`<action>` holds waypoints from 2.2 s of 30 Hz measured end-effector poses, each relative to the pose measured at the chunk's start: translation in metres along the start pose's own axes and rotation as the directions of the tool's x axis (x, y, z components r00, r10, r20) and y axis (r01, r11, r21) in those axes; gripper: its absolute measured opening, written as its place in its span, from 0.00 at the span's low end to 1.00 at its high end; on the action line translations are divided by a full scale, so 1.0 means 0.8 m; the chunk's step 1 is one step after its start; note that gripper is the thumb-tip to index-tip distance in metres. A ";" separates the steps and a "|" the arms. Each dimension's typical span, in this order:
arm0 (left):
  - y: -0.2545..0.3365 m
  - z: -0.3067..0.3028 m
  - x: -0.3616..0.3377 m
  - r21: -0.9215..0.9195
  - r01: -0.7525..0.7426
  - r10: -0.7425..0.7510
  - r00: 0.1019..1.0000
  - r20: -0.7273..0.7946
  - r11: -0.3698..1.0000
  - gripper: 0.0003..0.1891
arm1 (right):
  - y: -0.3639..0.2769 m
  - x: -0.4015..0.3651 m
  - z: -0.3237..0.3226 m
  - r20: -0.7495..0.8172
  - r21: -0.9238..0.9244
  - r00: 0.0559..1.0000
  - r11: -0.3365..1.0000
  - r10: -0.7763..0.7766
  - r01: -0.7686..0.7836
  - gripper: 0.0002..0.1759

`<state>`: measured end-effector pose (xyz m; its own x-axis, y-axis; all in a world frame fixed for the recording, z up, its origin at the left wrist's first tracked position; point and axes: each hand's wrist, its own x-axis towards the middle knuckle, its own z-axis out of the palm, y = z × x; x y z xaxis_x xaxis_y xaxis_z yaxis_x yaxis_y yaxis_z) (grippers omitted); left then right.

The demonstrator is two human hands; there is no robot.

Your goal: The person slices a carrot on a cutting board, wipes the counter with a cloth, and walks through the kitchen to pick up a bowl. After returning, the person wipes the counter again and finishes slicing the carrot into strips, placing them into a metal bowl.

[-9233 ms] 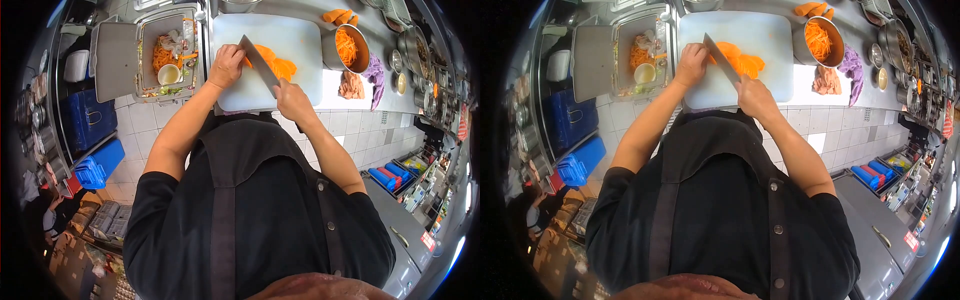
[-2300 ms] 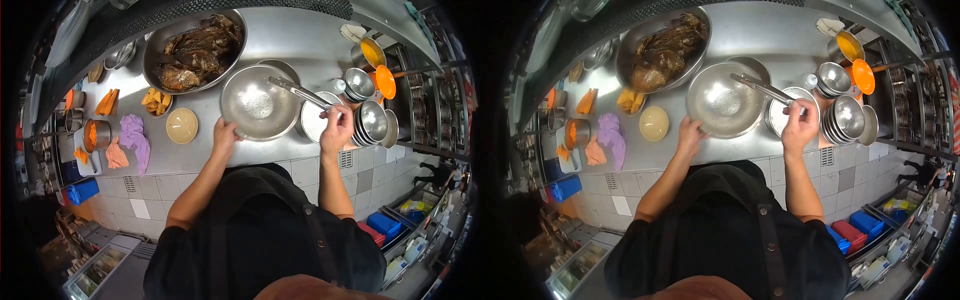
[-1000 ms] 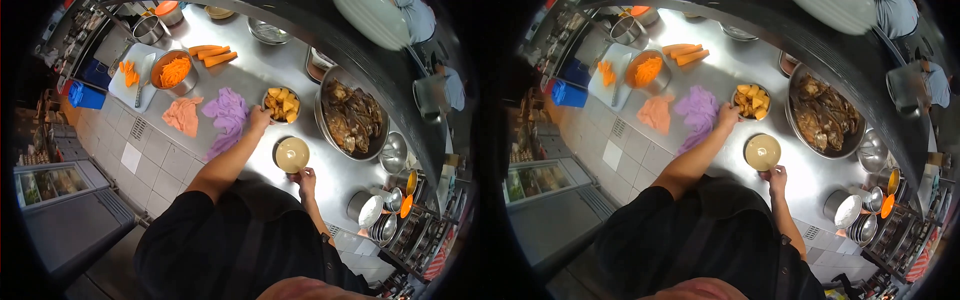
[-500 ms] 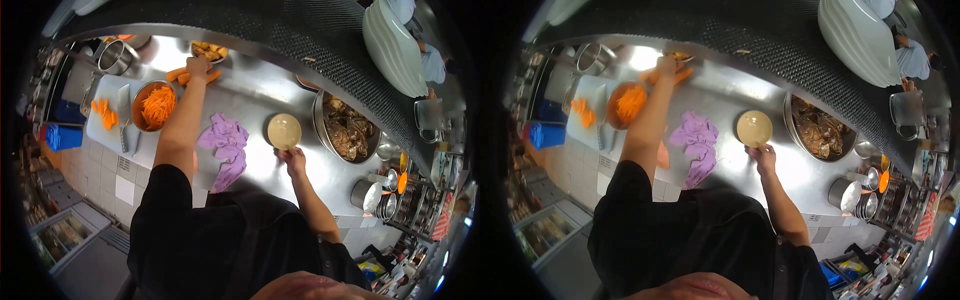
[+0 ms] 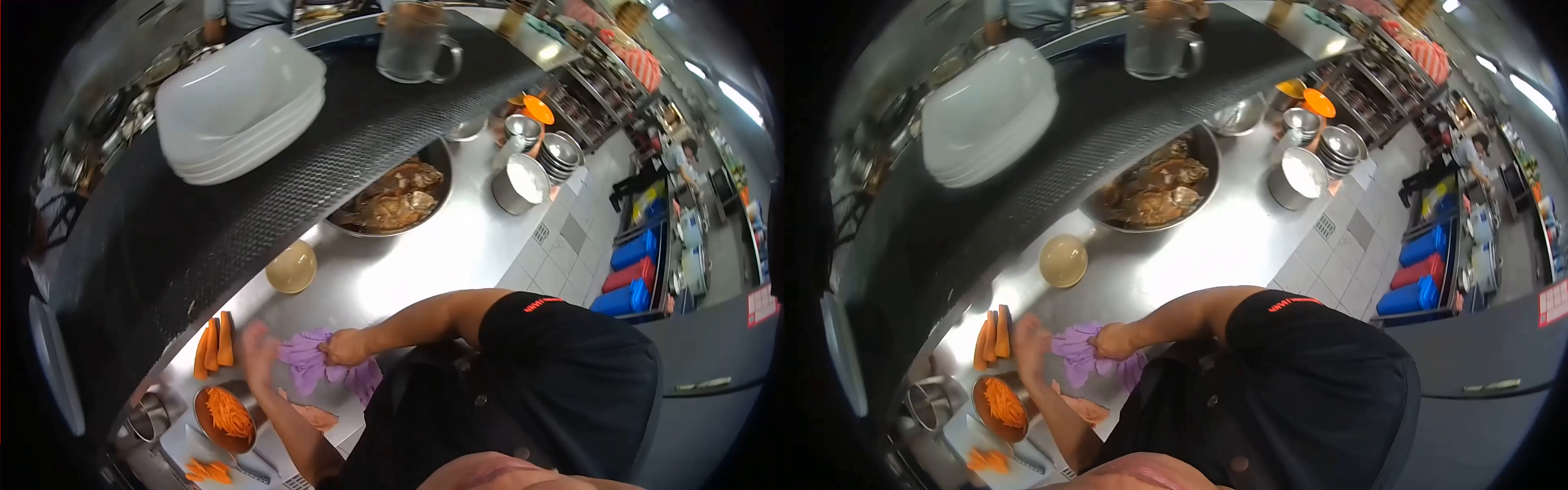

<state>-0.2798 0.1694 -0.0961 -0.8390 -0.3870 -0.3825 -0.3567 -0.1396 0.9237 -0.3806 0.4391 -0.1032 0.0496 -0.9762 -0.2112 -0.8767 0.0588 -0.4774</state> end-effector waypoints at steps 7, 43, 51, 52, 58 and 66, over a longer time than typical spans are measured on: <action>-0.106 0.136 -0.093 0.807 -0.318 0.381 0.916 0.125 0.497 0.22 | 0.022 -0.020 0.037 -0.060 0.042 0.998 0.999 -0.025 0.027 0.12; -0.015 0.614 -0.067 0.568 -0.393 0.424 0.902 0.085 0.723 0.23 | 0.207 -0.478 0.029 -0.580 0.130 0.605 0.796 0.545 -0.592 0.35; -0.054 0.530 -0.190 0.633 -0.129 0.246 0.964 -0.100 0.764 0.18 | 0.289 -0.757 0.121 -0.711 0.420 -0.105 0.300 0.696 -0.857 0.18; -0.063 0.518 -0.212 0.587 -0.046 0.182 0.968 -0.174 0.808 0.17 | 0.293 -0.816 0.125 -0.730 0.462 -0.313 0.101 0.608 -0.881 0.13; -0.088 0.495 -0.251 0.546 0.108 0.033 0.970 -0.241 0.831 0.18 | 0.398 -1.020 0.229 -0.116 0.940 -0.721 -0.159 0.683 -0.302 0.25; -0.077 0.485 -0.248 0.460 0.064 0.081 0.954 -0.289 0.886 0.19 | 0.221 -0.620 0.162 -0.520 0.746 -0.575 0.008 0.632 -0.666 0.30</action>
<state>-0.2505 0.6082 -0.0849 -0.7108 -0.6435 -0.2842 -0.5587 0.2708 0.7839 -0.4983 0.9606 -0.1933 -0.8312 0.4898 0.2629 0.3172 0.8063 -0.4993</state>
